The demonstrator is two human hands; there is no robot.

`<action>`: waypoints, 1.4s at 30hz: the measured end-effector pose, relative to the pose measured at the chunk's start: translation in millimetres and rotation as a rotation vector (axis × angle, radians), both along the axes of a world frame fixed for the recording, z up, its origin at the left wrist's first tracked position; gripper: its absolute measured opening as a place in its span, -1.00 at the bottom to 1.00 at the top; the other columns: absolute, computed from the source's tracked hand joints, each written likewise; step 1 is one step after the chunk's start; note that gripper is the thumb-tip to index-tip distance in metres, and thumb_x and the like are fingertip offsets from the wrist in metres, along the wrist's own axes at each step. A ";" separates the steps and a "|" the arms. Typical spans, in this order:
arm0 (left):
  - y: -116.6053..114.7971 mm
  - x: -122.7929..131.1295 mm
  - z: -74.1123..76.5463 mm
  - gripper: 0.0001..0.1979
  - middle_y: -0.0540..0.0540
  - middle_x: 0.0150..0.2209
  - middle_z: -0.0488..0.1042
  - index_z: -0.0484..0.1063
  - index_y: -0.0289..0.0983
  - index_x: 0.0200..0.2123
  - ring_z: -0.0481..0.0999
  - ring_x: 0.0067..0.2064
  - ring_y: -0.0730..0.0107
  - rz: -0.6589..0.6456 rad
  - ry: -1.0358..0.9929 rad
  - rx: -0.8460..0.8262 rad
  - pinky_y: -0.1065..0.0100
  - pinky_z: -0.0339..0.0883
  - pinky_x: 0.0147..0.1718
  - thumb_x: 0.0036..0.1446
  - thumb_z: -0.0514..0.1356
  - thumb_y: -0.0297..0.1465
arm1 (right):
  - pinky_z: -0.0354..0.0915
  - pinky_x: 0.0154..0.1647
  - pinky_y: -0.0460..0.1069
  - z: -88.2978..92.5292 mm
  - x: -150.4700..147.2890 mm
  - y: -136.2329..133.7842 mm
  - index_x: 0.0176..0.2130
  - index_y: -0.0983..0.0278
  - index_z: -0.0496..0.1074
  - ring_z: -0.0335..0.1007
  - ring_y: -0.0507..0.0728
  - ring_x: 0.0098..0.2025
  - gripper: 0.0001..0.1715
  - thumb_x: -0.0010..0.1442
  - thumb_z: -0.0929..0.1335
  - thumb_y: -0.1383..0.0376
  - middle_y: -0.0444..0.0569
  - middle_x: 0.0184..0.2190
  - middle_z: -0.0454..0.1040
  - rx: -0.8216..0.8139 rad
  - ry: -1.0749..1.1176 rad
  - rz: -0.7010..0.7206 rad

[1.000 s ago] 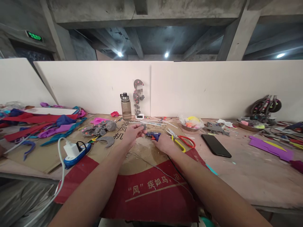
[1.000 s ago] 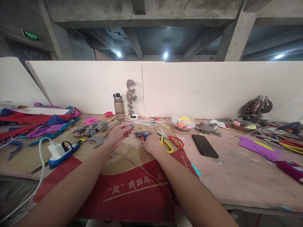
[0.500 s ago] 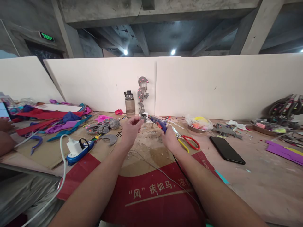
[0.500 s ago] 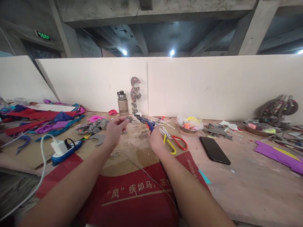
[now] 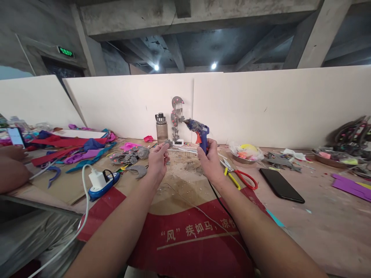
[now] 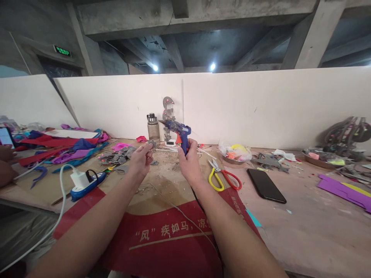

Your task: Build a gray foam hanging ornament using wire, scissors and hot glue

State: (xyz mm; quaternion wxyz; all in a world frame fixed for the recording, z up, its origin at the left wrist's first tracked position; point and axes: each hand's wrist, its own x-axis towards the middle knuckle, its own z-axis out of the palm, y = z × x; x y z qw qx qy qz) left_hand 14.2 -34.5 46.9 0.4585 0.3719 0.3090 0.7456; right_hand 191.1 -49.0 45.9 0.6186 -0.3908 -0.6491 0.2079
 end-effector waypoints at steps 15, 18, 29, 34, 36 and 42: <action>8.3 2.5 -8.9 -0.71 0.09 -0.55 0.28 0.40 -0.34 -0.47 0.15 -0.59 0.69 -0.098 0.052 -0.057 0.55 -0.05 -0.68 -0.28 0.40 -0.37 | 0.24 -0.43 0.00 -11.6 12.1 -1.5 -0.03 0.21 0.18 0.32 0.11 -0.50 -0.61 0.16 0.23 0.12 -0.07 -0.38 0.44 -0.228 -0.005 -0.091; 6.3 4.1 -7.9 -0.73 0.10 -0.58 0.22 0.41 -0.33 -0.48 0.14 -0.59 0.67 -0.102 0.089 -0.042 0.54 -0.04 -0.67 -0.26 0.39 -0.36 | 0.26 -0.34 0.02 -11.8 10.2 -5.3 -0.05 0.25 0.27 0.36 0.14 -0.41 -0.59 0.11 0.29 0.16 0.00 -0.31 0.48 -0.178 -0.089 -0.156; 2.5 3.3 -5.6 -0.65 0.08 -0.54 0.30 0.45 -0.34 -0.40 0.12 -0.61 0.69 -0.088 0.141 -0.068 0.54 -0.11 -0.68 -0.27 0.42 -0.28 | 0.21 0.08 0.13 -12.2 4.3 -16.9 0.03 0.21 0.28 0.34 0.17 -0.04 -0.61 0.22 0.29 0.15 0.04 -0.05 0.46 0.024 -0.038 0.098; 1.9 2.3 -3.6 -0.62 0.08 -0.53 0.29 0.44 -0.34 -0.41 0.11 -0.61 0.70 -0.096 0.129 -0.072 0.55 -0.12 -0.69 -0.29 0.43 -0.26 | 0.17 0.10 0.13 -17.0 5.8 -14.4 0.11 0.16 0.23 0.31 0.16 0.01 -0.57 0.26 0.26 0.16 0.02 0.02 0.42 0.013 -0.103 0.094; 2.0 2.0 -3.0 -0.61 0.09 -0.54 0.28 0.43 -0.34 -0.43 0.10 -0.61 0.71 -0.090 0.115 -0.073 0.55 -0.14 -0.69 -0.33 0.44 -0.27 | 0.20 0.06 0.11 -17.3 6.1 -16.2 0.06 0.17 0.26 0.34 0.16 -0.05 -0.62 0.27 0.25 0.15 0.01 -0.02 0.45 0.004 -0.141 0.087; 2.5 1.9 -2.7 -0.62 0.09 -0.53 0.28 0.41 -0.33 -0.45 0.10 -0.61 0.71 -0.085 0.102 -0.062 0.55 -0.15 -0.69 -0.33 0.43 -0.26 | 0.24 -0.05 0.08 -18.2 5.8 -20.6 -0.05 0.21 0.31 0.36 0.14 -0.16 -0.72 0.29 0.22 0.16 -0.02 -0.15 0.49 -0.009 -0.244 0.087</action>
